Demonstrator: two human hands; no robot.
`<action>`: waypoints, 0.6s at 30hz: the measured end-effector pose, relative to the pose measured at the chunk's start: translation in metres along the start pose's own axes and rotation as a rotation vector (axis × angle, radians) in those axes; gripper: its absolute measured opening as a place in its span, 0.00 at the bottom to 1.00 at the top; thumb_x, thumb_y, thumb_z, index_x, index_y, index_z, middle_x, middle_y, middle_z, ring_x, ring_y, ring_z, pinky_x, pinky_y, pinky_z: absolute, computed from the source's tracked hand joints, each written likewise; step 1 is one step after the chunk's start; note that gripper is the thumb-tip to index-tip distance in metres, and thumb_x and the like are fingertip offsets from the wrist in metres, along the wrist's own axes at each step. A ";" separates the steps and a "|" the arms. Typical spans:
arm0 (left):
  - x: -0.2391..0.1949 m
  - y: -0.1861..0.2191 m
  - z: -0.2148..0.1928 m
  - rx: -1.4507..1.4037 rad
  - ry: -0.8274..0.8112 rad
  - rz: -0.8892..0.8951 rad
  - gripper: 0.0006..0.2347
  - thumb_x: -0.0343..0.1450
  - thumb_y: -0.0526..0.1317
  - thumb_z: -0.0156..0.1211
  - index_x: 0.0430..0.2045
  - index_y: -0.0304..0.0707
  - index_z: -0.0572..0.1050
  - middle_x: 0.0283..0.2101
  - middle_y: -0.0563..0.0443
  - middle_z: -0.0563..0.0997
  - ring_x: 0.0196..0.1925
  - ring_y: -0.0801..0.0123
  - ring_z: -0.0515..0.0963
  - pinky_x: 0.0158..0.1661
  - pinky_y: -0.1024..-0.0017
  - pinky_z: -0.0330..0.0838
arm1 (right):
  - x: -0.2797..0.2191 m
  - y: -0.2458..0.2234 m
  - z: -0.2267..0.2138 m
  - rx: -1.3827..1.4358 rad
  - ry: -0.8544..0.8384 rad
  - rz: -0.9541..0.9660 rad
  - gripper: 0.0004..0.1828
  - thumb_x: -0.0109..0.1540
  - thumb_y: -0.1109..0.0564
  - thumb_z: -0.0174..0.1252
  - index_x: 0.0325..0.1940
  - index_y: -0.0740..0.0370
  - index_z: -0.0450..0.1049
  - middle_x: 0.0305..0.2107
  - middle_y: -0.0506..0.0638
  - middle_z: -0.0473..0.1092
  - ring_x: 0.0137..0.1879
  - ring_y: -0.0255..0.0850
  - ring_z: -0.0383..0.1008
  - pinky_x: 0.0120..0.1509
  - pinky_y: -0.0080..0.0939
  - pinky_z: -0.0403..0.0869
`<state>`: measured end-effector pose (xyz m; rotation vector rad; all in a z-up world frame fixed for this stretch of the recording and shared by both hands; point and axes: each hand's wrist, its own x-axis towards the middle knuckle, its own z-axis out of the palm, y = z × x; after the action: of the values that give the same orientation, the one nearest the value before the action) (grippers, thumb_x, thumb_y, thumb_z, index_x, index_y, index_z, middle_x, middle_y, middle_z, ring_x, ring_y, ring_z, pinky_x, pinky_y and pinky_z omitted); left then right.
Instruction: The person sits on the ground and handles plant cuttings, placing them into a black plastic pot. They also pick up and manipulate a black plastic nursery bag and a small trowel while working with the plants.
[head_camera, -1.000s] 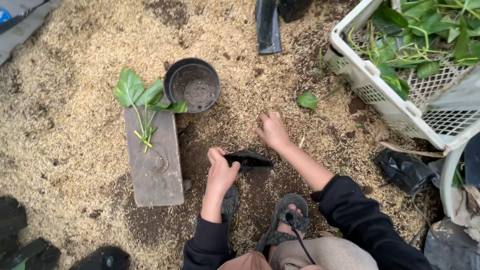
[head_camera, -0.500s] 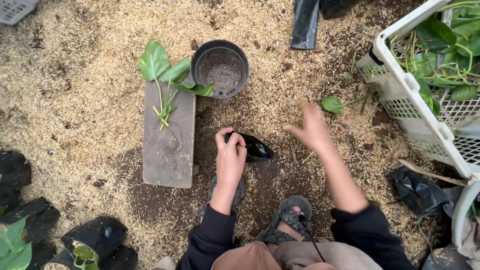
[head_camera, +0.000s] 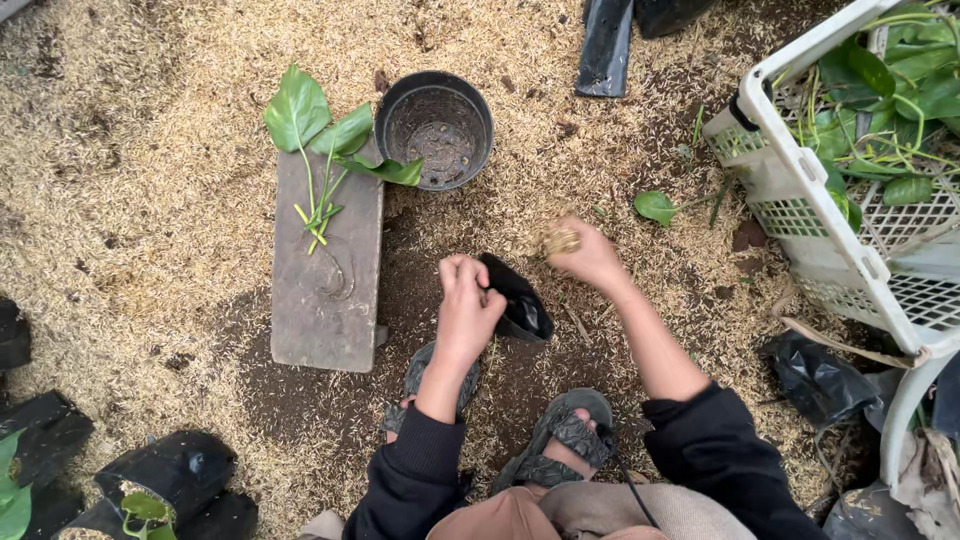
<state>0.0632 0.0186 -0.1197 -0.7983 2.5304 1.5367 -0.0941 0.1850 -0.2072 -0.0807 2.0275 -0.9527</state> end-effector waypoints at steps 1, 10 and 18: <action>0.002 0.003 0.006 -0.003 -0.024 0.017 0.10 0.67 0.27 0.55 0.34 0.35 0.60 0.48 0.44 0.61 0.31 0.63 0.79 0.35 0.67 0.79 | -0.003 0.008 -0.017 0.399 -0.063 0.018 0.30 0.52 0.65 0.67 0.59 0.59 0.70 0.52 0.68 0.73 0.46 0.48 0.77 0.43 0.41 0.80; 0.027 0.023 0.059 -0.052 -0.117 0.093 0.12 0.65 0.27 0.58 0.35 0.34 0.60 0.47 0.43 0.62 0.32 0.59 0.77 0.37 0.60 0.77 | -0.084 0.002 -0.070 1.227 -0.091 -0.351 0.36 0.51 0.65 0.64 0.62 0.55 0.62 0.51 0.55 0.71 0.55 0.44 0.76 0.54 0.47 0.82; 0.032 0.000 0.063 -0.012 -0.072 0.100 0.15 0.67 0.28 0.60 0.36 0.37 0.58 0.49 0.43 0.61 0.46 0.48 0.78 0.43 0.55 0.79 | -0.100 0.008 0.023 0.626 0.041 -0.503 0.47 0.52 0.55 0.72 0.69 0.60 0.53 0.56 0.58 0.68 0.62 0.49 0.72 0.68 0.49 0.73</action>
<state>0.0228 0.0595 -0.1613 -0.6144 2.5469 1.5812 -0.0131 0.2150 -0.1514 -0.2364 1.6823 -1.8778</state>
